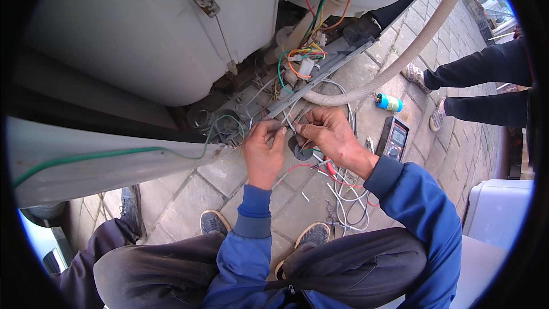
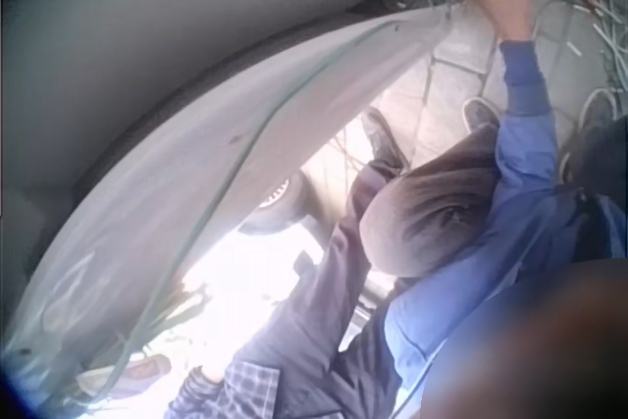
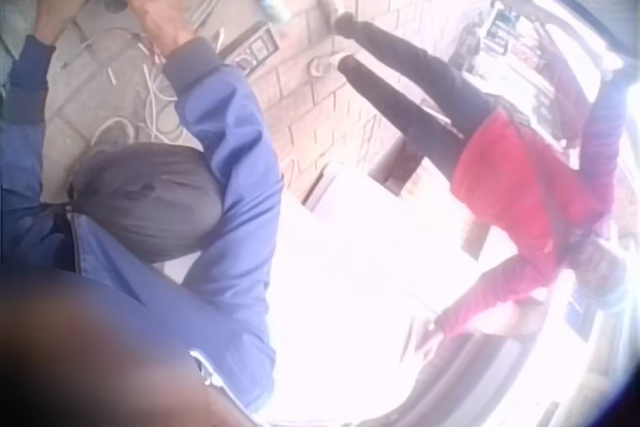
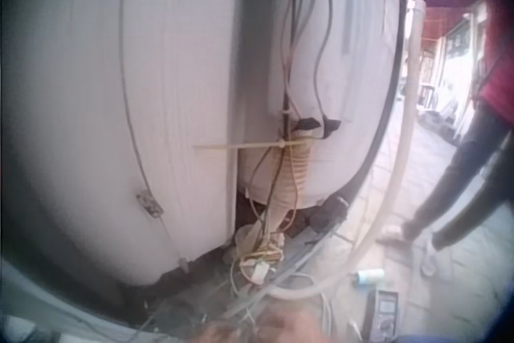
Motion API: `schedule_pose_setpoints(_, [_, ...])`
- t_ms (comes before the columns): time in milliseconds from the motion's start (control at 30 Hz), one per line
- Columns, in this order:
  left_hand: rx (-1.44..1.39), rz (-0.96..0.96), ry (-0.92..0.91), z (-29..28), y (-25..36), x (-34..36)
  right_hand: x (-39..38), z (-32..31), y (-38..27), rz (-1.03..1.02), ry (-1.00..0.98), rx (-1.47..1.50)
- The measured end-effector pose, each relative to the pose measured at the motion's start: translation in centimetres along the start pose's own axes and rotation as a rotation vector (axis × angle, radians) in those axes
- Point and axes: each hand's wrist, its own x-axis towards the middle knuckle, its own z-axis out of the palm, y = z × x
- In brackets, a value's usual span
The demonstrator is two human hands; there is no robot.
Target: The person sits on the ground and repairs the wiring of a washing machine. They use pliers to strip and twist wires, and a multimeter to test electrical connections. The person works on the exposed wiring at the base of the appliance.
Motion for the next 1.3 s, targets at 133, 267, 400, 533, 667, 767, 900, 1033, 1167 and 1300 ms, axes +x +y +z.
schedule_pose_setpoints(133, [0.095, 0.132, 0.036, 0.2, 0.0, 0.0, -0.2, 0.0, -0.1, 0.043, -0.011, -0.020])
schedule_pose_setpoints(267, [0.113, 0.180, 0.030, 0.4, -0.3, 0.1, -0.3, -0.1, -0.4, 0.055, -0.012, -0.033])
schedule_pose_setpoints(400, [0.102, 0.178, 0.026, 0.5, -0.4, 0.1, -0.1, -0.1, -0.1, 0.059, -0.028, -0.048])
schedule_pose_setpoints(533, [0.069, 0.156, 0.036, 0.6, -0.2, 0.1, -0.2, -0.2, 0.0, 0.091, -0.031, -0.056])
schedule_pose_setpoints(667, [0.082, 0.144, 0.008, 0.5, -0.3, 0.0, -0.2, -0.2, 0.1, 0.091, -0.030, -0.044])
schedule_pose_setpoints(767, [0.087, 0.126, -0.019, 0.4, 0.2, 0.1, 0.1, -0.4, 0.4, 0.069, -0.038, -0.077])
schedule_pose_setpoints(900, [0.080, 0.106, -0.012, 0.3, 0.3, 0.0, 0.0, -0.2, -0.7, 0.089, -0.020, -0.036])
schedule_pose_setpoints(1033, [0.074, 0.144, 0.019, 0.6, 0.1, 0.0, 0.2, -0.4, 0.1, 0.050, -0.025, -0.032])
schedule_pose_setpoints(1167, [0.072, 0.142, 0.020, 0.7, -0.1, 0.0, 0.2, -0.4, 0.1, 0.055, -0.024, -0.018])
schedule_pose_setpoints(1300, [0.059, 0.151, 0.021, 0.8, -0.3, 0.0, 0.3, -0.3, 0.4, 0.076, -0.049, -0.040])
